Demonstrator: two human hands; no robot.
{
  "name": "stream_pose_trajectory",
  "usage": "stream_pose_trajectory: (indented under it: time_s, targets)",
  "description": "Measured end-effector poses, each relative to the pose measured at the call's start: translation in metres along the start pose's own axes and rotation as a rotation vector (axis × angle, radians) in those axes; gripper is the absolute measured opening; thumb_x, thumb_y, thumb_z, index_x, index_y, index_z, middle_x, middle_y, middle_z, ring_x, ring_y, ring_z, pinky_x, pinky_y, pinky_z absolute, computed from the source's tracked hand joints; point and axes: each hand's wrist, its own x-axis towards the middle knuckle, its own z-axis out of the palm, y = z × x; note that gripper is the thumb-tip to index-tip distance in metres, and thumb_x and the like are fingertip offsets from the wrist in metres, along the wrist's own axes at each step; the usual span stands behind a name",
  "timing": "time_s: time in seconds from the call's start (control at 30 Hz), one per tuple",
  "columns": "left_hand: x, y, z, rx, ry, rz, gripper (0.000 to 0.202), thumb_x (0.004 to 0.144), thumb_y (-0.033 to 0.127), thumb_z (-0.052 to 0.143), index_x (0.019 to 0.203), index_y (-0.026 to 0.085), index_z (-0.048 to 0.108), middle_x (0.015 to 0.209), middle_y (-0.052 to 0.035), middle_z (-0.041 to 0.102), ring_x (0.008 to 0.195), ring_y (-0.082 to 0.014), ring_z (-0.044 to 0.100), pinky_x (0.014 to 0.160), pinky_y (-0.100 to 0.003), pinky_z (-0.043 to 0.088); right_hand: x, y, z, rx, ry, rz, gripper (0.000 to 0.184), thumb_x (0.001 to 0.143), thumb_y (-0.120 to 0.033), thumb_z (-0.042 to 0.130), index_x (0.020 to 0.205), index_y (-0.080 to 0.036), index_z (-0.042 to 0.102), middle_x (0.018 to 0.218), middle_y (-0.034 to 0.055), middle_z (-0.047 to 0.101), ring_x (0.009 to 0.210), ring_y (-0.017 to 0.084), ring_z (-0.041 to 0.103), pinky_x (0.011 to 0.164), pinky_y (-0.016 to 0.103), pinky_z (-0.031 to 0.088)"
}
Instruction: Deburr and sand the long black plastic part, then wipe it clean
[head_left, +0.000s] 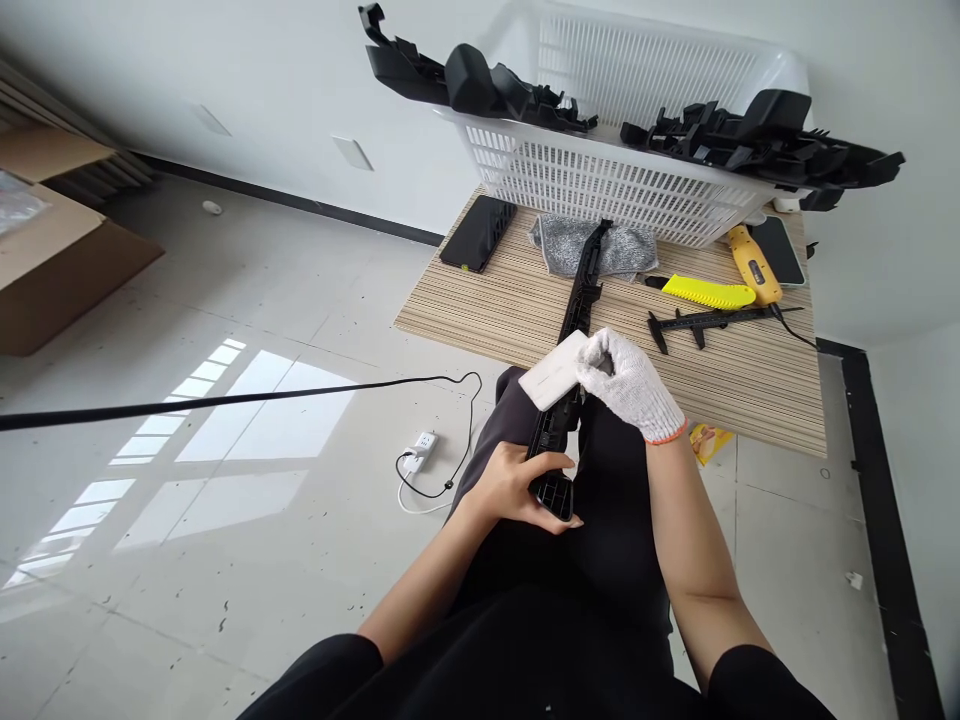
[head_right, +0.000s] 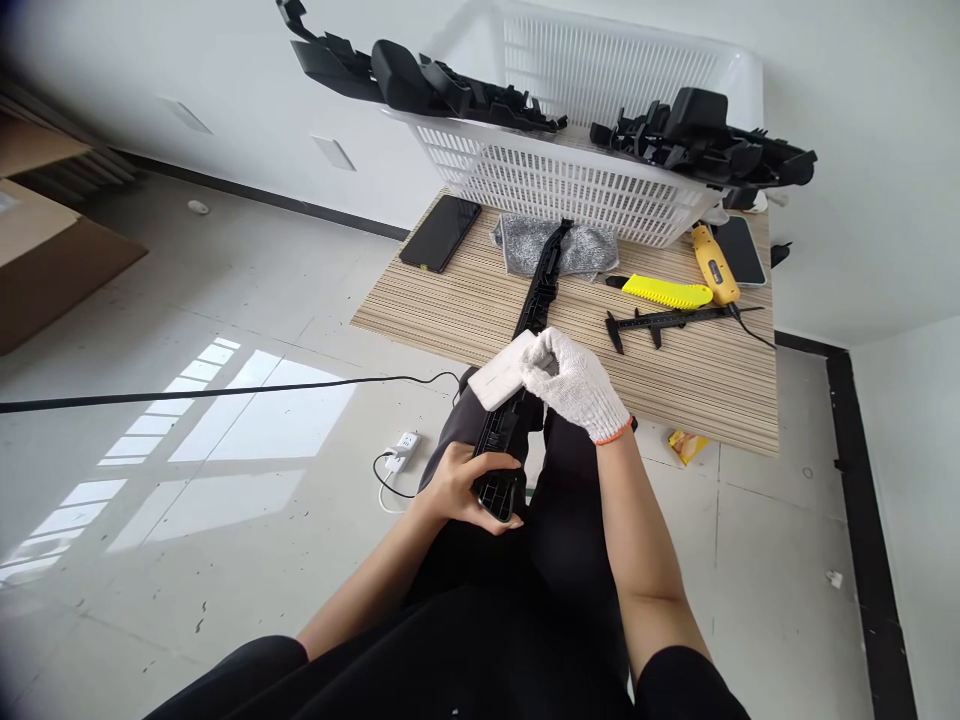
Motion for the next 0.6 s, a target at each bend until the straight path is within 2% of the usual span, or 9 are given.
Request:
stream_pose_trajectory:
  time_s: [0.07, 0.13, 0.23, 0.3, 0.43, 0.53, 0.6]
  targets:
    - [-0.002, 0.001, 0.000, -0.018, 0.015, -0.046, 0.065, 0.072, 0.068, 0.075, 0.114, 0.022, 0.061, 0.073, 0.0018, 0.073, 0.046, -0.0107, 0.062, 0.042, -0.023, 0.045, 0.000, -0.002, 0.002, -0.038, 0.038, 0.012, 0.018, 0.084, -0.032, 0.067, 0.080, -0.025, 0.052, 0.081, -0.0028, 0.063, 0.070, 0.015, 0.056, 0.068, 0.029, 0.045]
    - [-0.003, 0.002, 0.000, -0.018, 0.041, -0.082, 0.069, 0.072, 0.072, 0.072, 0.117, 0.021, 0.058, 0.077, 0.0006, 0.074, 0.050, -0.0131, 0.067, 0.045, -0.023, 0.050, 0.000, -0.004, 0.006, -0.106, 0.147, 0.036, 0.022, 0.083, -0.036, 0.071, 0.080, -0.025, 0.052, 0.081, -0.0033, 0.063, 0.071, 0.015, 0.056, 0.070, 0.030, 0.043]
    - [-0.003, 0.002, 0.001, -0.017, 0.067, -0.077, 0.064, 0.071, 0.071, 0.073, 0.109, 0.022, 0.056, 0.070, 0.0038, 0.070, 0.046, -0.0116, 0.065, 0.042, -0.022, 0.048, 0.002, -0.005, 0.010, -0.187, 0.345, 0.076, 0.037, 0.080, -0.041, 0.076, 0.075, -0.025, 0.044, 0.076, -0.0051, 0.057, 0.069, 0.014, 0.051, 0.071, 0.030, 0.040]
    - [-0.002, 0.001, 0.002, -0.028, 0.070, -0.056, 0.061, 0.070, 0.067, 0.076, 0.105, 0.022, 0.055, 0.067, 0.0054, 0.068, 0.041, -0.0093, 0.060, 0.039, -0.021, 0.045, 0.004, -0.004, 0.009, -0.155, 0.402, 0.056, 0.041, 0.081, -0.040, 0.076, 0.074, -0.025, 0.038, 0.073, -0.0062, 0.051, 0.068, 0.013, 0.047, 0.071, 0.030, 0.039]
    - [0.000, 0.000, 0.004, -0.033, 0.067, -0.031, 0.058, 0.069, 0.064, 0.078, 0.101, 0.022, 0.054, 0.067, 0.0051, 0.068, 0.040, -0.0077, 0.057, 0.038, -0.020, 0.042, 0.004, -0.004, 0.002, -0.035, 0.264, -0.006, 0.041, 0.082, -0.033, 0.072, 0.071, -0.025, 0.034, 0.069, -0.0071, 0.040, 0.064, 0.012, 0.038, 0.065, 0.028, 0.037]
    - [0.001, 0.001, 0.004, -0.031, 0.063, -0.039, 0.057, 0.069, 0.065, 0.077, 0.100, 0.022, 0.054, 0.065, 0.0055, 0.067, 0.040, -0.0080, 0.057, 0.039, -0.020, 0.041, 0.002, -0.007, 0.000, -0.013, 0.172, 0.059, 0.049, 0.083, -0.033, 0.070, 0.065, -0.025, 0.025, 0.062, -0.0075, 0.028, 0.058, 0.011, 0.028, 0.056, 0.029, 0.028]
    - [0.001, 0.002, 0.003, -0.030, 0.051, -0.047, 0.056, 0.068, 0.063, 0.078, 0.099, 0.023, 0.054, 0.064, 0.0063, 0.066, 0.039, -0.0080, 0.056, 0.039, -0.021, 0.041, 0.001, -0.009, 0.001, -0.052, 0.152, 0.097, 0.053, 0.082, -0.035, 0.073, 0.064, -0.025, 0.024, 0.060, -0.0074, 0.026, 0.058, 0.011, 0.026, 0.054, 0.029, 0.025]
